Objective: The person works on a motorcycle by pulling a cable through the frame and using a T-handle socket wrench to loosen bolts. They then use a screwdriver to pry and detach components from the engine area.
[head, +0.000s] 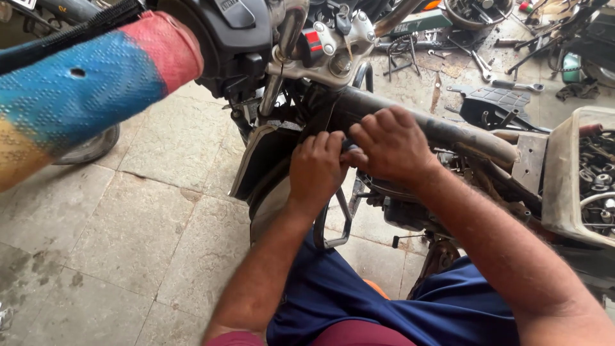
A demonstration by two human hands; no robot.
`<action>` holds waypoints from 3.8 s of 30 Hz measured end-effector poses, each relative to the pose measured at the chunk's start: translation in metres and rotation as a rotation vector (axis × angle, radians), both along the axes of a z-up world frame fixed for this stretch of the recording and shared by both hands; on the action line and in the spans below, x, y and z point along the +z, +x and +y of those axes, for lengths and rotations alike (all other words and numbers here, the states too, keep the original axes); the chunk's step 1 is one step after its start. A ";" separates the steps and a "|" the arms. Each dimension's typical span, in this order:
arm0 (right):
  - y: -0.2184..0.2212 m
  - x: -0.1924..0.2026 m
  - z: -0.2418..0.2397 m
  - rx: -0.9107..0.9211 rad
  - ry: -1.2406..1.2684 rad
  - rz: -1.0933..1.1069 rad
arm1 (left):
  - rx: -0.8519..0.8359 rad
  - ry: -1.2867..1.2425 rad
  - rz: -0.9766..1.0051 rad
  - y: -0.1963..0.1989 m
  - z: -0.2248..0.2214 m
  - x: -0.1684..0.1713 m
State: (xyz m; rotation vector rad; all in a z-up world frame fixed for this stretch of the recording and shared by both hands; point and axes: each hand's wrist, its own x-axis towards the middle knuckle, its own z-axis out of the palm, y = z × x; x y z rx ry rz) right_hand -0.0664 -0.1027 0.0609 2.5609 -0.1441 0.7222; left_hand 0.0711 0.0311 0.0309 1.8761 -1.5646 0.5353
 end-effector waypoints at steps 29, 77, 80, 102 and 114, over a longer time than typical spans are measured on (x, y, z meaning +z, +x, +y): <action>0.041 0.053 -0.069 -0.071 0.027 0.407 | 0.296 0.390 0.100 -0.017 -0.071 0.029; -0.079 -0.017 0.069 -0.059 0.675 0.266 | 0.499 0.509 -0.253 0.045 -0.169 0.164; -0.079 -0.023 0.077 -0.038 0.727 0.313 | 0.562 0.621 -0.107 0.055 -0.189 0.168; -0.096 -0.029 0.056 0.018 0.898 0.360 | -0.109 -0.190 -0.316 -0.074 -0.245 0.151; -0.093 -0.043 0.047 0.033 0.932 0.462 | -0.041 -0.187 -0.304 -0.079 -0.328 0.117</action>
